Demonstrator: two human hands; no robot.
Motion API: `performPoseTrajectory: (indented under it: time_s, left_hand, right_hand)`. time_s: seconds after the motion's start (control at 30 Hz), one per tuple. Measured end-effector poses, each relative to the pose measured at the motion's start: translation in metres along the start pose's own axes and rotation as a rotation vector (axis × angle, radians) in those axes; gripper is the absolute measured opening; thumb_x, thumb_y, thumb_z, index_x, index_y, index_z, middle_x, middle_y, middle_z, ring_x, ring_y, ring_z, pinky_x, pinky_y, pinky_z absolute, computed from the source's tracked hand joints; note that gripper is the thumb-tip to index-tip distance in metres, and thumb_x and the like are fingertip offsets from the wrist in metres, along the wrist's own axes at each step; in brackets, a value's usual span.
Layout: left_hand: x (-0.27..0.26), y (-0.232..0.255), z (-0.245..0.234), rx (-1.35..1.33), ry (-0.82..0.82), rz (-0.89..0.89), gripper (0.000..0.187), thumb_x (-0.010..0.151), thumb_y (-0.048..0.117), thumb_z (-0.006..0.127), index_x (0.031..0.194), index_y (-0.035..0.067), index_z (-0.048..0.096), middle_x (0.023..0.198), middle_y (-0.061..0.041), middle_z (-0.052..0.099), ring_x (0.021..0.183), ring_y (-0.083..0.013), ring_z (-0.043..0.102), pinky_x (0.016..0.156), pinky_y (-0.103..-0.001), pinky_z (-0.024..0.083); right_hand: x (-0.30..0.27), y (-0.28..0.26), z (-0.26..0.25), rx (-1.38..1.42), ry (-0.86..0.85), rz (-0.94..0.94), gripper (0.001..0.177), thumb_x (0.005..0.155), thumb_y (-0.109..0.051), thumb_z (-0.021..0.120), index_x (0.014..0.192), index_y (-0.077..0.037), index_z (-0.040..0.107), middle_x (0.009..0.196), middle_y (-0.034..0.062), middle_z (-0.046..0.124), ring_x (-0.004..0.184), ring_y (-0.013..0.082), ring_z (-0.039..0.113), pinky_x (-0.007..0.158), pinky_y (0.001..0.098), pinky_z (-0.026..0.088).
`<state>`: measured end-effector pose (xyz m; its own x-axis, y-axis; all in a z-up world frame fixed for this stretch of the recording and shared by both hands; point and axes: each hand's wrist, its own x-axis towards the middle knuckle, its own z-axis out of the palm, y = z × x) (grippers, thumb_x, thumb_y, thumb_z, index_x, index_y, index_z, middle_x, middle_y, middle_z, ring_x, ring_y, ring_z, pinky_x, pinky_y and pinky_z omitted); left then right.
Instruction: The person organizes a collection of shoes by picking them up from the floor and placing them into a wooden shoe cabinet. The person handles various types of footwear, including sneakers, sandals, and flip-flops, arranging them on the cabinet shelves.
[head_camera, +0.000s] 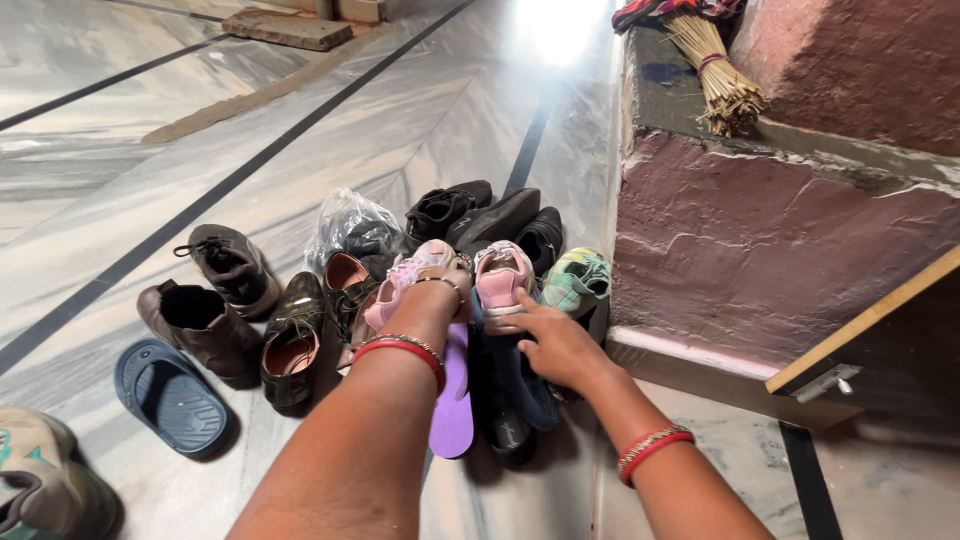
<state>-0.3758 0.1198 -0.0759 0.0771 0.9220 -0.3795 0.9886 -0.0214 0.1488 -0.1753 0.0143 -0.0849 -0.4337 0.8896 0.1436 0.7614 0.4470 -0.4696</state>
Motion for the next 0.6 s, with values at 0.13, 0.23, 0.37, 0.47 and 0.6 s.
performPoseTrajectory:
  time_s: [0.13, 0.23, 0.37, 0.47, 0.6]
  left_hand:
    - [-0.019, 0.04, -0.012, -0.099, 0.172, 0.051, 0.038, 0.078, 0.03, 0.076, 0.114, 0.017, 0.077, 0.127, -0.015, 0.069, 0.121, -0.0313, 0.065, 0.097, -0.039, 0.055]
    - [-0.028, 0.064, -0.014, -0.168, 0.386, 0.075, 0.031, 0.082, 0.028, 0.072, 0.109, 0.016, 0.079, 0.127, -0.017, 0.068, 0.12, -0.0338, 0.064, 0.096, -0.041, 0.054]
    - [-0.03, 0.09, -0.013, -0.092, 0.348, 0.292, 0.025, 0.085, 0.021, 0.07, 0.104, 0.007, 0.079, 0.117, -0.02, 0.072, 0.11, -0.0344, 0.07, 0.091, -0.043, 0.057]
    - [-0.031, 0.113, -0.007, -0.041, 0.28, 0.439, 0.024, 0.082, 0.016, 0.069, 0.102, 0.005, 0.078, 0.11, -0.021, 0.073, 0.106, -0.0357, 0.071, 0.089, -0.044, 0.057]
    - [-0.032, 0.151, 0.006, -0.036, 0.252, 0.513, 0.023, 0.079, 0.011, 0.07, 0.1, 0.005, 0.078, 0.108, -0.022, 0.072, 0.106, -0.0363, 0.07, 0.09, -0.045, 0.057]
  right_hand:
    - [-0.018, 0.021, -0.014, 0.052, 0.121, 0.011, 0.035, 0.084, -0.008, 0.07, 0.118, -0.012, 0.074, 0.144, 0.0153, 0.058, 0.128, 0.035, 0.058, 0.109, 0.0395, 0.045]
    - [-0.03, 0.034, -0.031, 0.009, 0.137, 0.017, 0.028, 0.084, -0.009, 0.069, 0.111, -0.01, 0.076, 0.133, 0.0133, 0.067, 0.122, 0.0333, 0.064, 0.105, 0.0393, 0.048]
    - [-0.051, 0.049, -0.059, -0.018, 0.142, 0.117, 0.025, 0.086, -0.012, 0.068, 0.11, -0.01, 0.076, 0.122, 0.0126, 0.073, 0.116, 0.0321, 0.067, 0.101, 0.039, 0.052]
    - [-0.068, 0.062, -0.073, -0.025, 0.189, 0.11, 0.025, 0.086, -0.011, 0.067, 0.109, -0.01, 0.076, 0.119, 0.0132, 0.074, 0.112, 0.0325, 0.069, 0.099, 0.0395, 0.053]
    - [-0.089, 0.083, -0.09, -0.091, 0.231, 0.118, 0.024, 0.086, -0.012, 0.068, 0.109, -0.008, 0.076, 0.12, 0.0141, 0.073, 0.11, 0.0347, 0.068, 0.096, 0.0412, 0.053]
